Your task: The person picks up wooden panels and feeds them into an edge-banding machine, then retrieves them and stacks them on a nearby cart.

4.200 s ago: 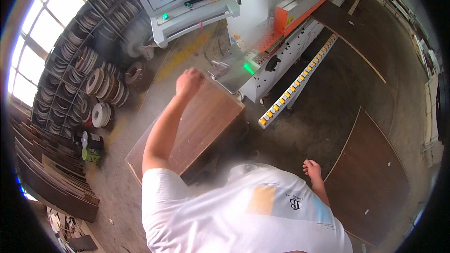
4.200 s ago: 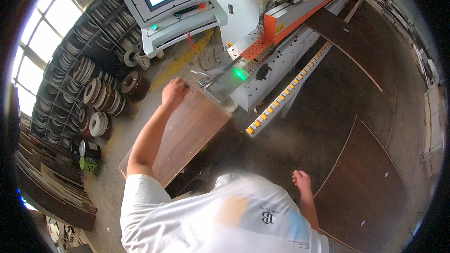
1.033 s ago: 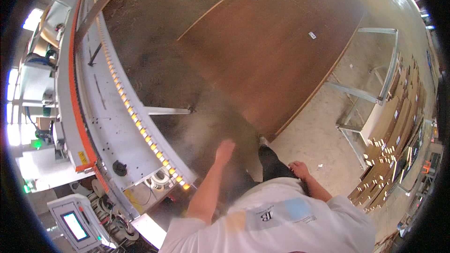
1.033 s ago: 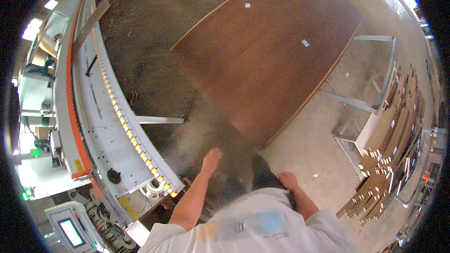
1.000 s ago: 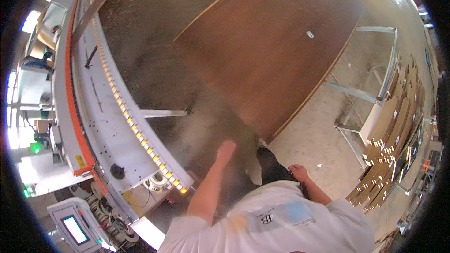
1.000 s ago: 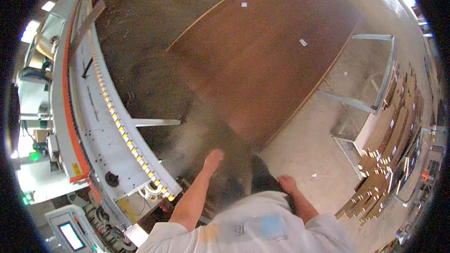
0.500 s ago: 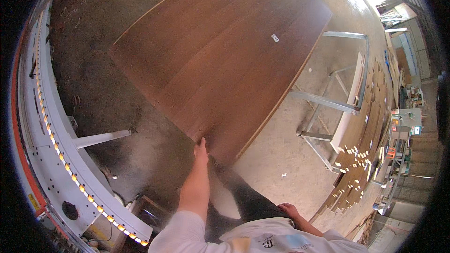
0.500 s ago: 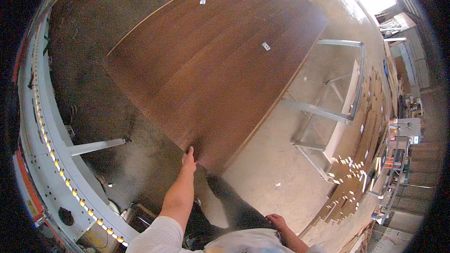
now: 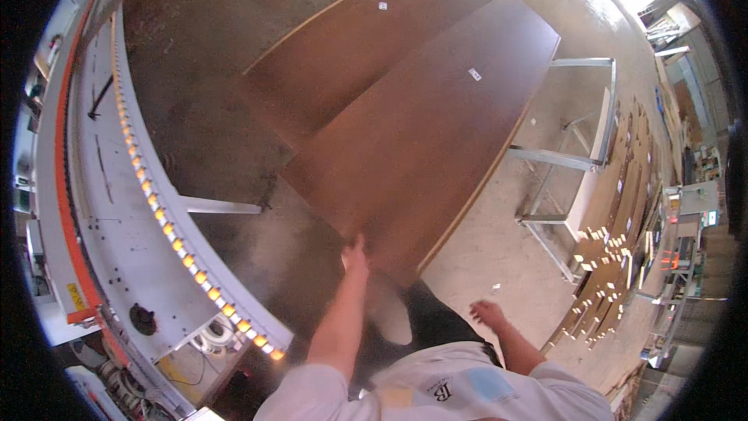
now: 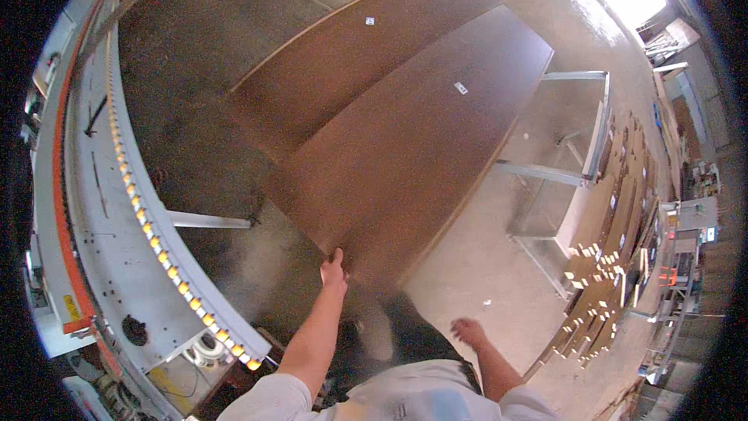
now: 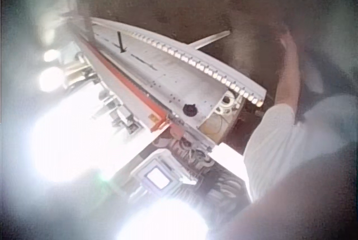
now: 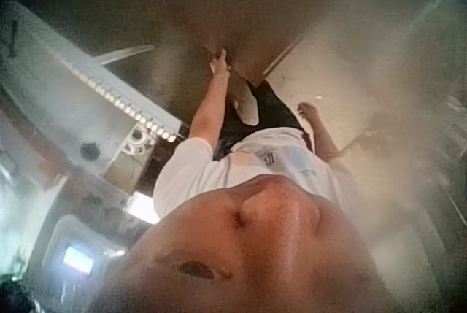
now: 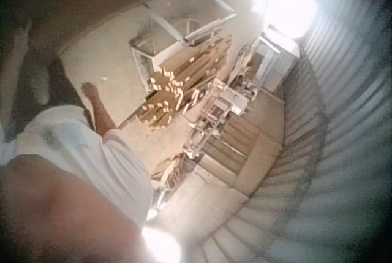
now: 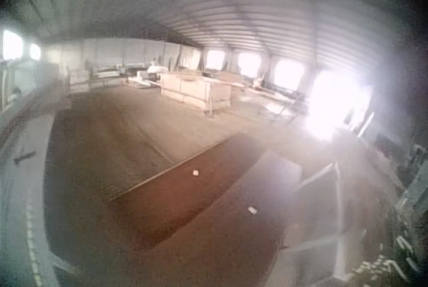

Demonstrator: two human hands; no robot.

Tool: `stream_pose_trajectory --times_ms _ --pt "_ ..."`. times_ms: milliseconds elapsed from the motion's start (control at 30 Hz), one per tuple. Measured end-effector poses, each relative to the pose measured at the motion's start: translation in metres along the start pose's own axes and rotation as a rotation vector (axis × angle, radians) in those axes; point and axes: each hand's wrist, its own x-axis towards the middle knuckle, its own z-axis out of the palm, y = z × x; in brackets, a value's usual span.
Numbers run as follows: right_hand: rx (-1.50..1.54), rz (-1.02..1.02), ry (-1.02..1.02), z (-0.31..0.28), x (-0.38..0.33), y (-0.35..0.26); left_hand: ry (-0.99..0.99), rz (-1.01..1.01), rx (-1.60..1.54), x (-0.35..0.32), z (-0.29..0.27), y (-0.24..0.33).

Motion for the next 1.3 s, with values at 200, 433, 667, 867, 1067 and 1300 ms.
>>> stream_pose_trajectory --times_ms 200,433,667,867,1067,1300 --pt "0.205 -0.252 0.324 -0.016 0.097 -0.135 -0.045 0.085 -0.16 -0.137 -0.106 0.068" --pt "0.972 -0.271 0.154 -0.002 0.101 -0.288 0.145 0.31 -0.271 -0.265 -0.23 0.112" --pt "1.112 -0.178 -0.109 0.123 -0.005 -0.247 0.288 0.321 -0.292 -0.3 -0.389 0.072" --pt "0.964 0.058 0.024 0.237 -0.102 -0.197 0.703 0.248 0.025 -0.323 -0.532 0.088" --pt "0.552 0.147 -0.464 0.269 -0.179 -0.168 0.832 0.45 0.317 -0.297 -0.696 0.071" --pt "0.124 0.185 -0.786 0.227 -0.17 -0.198 1.255 0.57 0.929 -0.351 -0.583 0.097"
